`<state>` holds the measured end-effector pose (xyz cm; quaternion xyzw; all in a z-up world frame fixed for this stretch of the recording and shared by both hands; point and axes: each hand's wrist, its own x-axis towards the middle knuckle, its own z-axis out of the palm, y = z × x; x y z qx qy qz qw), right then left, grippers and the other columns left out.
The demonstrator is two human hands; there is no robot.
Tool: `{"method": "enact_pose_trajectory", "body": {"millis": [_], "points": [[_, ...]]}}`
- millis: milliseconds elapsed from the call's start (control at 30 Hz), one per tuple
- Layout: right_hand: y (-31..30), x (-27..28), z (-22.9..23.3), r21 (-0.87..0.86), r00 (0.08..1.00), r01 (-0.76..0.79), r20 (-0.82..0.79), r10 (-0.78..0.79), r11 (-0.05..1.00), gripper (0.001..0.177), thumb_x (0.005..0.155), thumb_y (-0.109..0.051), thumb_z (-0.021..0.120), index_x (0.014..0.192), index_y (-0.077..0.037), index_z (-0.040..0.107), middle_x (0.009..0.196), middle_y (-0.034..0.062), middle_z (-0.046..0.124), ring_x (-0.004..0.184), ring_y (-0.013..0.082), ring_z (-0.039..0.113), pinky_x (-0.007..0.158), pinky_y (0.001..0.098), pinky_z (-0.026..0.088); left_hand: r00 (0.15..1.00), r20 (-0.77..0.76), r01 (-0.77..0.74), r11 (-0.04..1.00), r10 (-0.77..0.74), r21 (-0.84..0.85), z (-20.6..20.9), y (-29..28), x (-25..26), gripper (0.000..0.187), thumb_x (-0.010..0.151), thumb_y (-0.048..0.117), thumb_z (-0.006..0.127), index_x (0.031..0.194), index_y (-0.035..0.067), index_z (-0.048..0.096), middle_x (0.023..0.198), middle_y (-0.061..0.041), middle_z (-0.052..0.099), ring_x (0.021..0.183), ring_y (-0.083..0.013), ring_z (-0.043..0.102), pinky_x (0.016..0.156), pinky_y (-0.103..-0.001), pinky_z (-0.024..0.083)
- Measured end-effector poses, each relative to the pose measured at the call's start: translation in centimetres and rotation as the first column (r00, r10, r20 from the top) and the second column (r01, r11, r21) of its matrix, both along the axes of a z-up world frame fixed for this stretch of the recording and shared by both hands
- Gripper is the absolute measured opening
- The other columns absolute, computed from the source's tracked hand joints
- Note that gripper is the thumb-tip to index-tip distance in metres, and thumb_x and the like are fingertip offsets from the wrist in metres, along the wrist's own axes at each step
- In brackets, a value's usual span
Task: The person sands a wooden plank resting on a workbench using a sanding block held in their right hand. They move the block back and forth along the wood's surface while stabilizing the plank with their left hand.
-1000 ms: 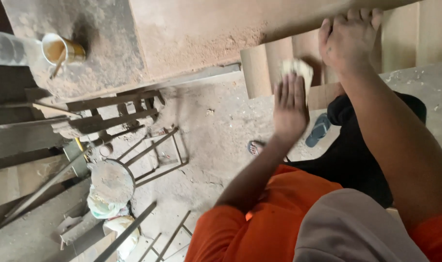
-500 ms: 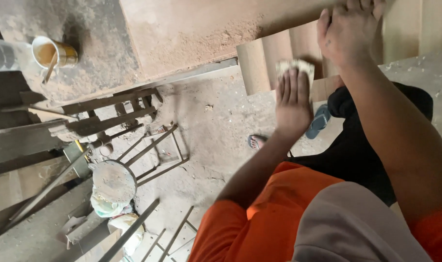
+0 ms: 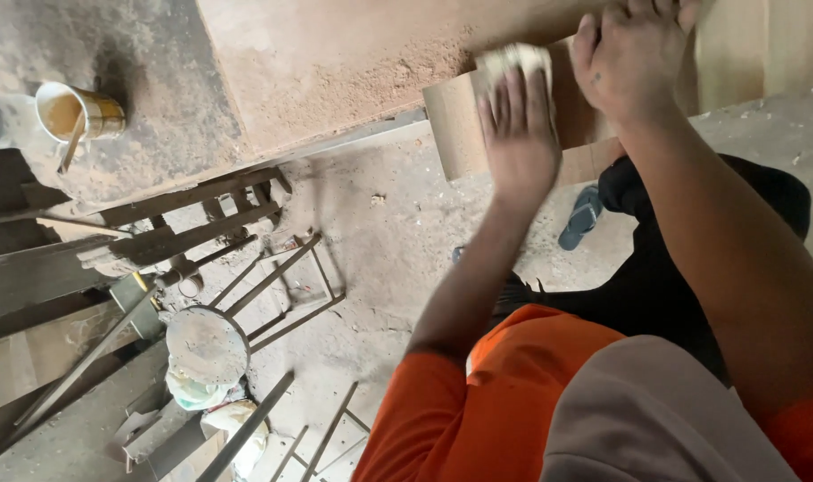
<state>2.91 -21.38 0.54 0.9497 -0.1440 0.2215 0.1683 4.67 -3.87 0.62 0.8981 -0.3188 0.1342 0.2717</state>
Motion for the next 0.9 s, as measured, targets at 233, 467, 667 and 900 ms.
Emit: {"method": "enact_pose_trajectory", "body": {"millis": [233,467,667,900], "points": [[-0.2,-0.1,-0.3,0.017,1.000,-0.011,0.012,0.010,1.000,0.042,0.118,-0.036,0.060,0.088,-0.013,0.078,0.106,0.0076,0.074,0.107,0.0268,0.062,0.112,0.0407,0.034,0.955,-0.241,0.180,0.984,-0.171,0.017,-0.9,4.3,-6.4,0.060,0.103,0.000,0.035,0.160,-0.007,0.016,0.166,-0.031,0.028,0.159,-0.0429,0.027,0.136,-0.056,0.022],[0.1,-0.1,0.5,-0.026,1.000,0.000,0.007,0.000,1.000,0.049,0.123,-0.039,0.054,0.091,-0.012,0.078,0.092,0.0081,0.069,0.101,0.0265,0.062,0.111,0.0398,0.033,0.995,-0.039,0.095,0.995,-0.096,-0.045,-0.3,0.3,0.4,0.047,0.101,-0.008,0.047,0.147,-0.010,0.042,0.150,-0.032,0.052,0.144,-0.0468,0.054,0.129,-0.061,0.040],[0.1,0.0,0.1,-0.040,0.999,0.030,-0.019,-0.031,0.999,0.045,0.121,-0.041,0.059,0.088,-0.014,0.076,0.090,0.0037,0.066,0.099,0.0238,0.061,0.110,0.0388,0.035,0.921,-0.325,0.221,0.975,-0.213,-0.015,0.3,4.8,-5.9,0.055,0.100,-0.001,0.036,0.154,-0.010,0.028,0.160,-0.035,0.036,0.155,-0.0467,0.030,0.135,-0.057,0.018],[0.3,0.3,1.2,-0.023,0.998,-0.025,0.058,0.026,0.999,0.045,0.118,-0.038,0.059,0.083,-0.014,0.075,0.079,0.0044,0.062,0.084,0.0220,0.057,0.103,0.0370,0.037,0.991,0.011,0.133,0.989,-0.133,-0.063,0.3,0.9,1.1,0.049,0.104,-0.005,0.059,0.148,-0.012,0.038,0.152,-0.032,0.048,0.145,-0.0451,0.053,0.130,-0.058,0.040]]}}
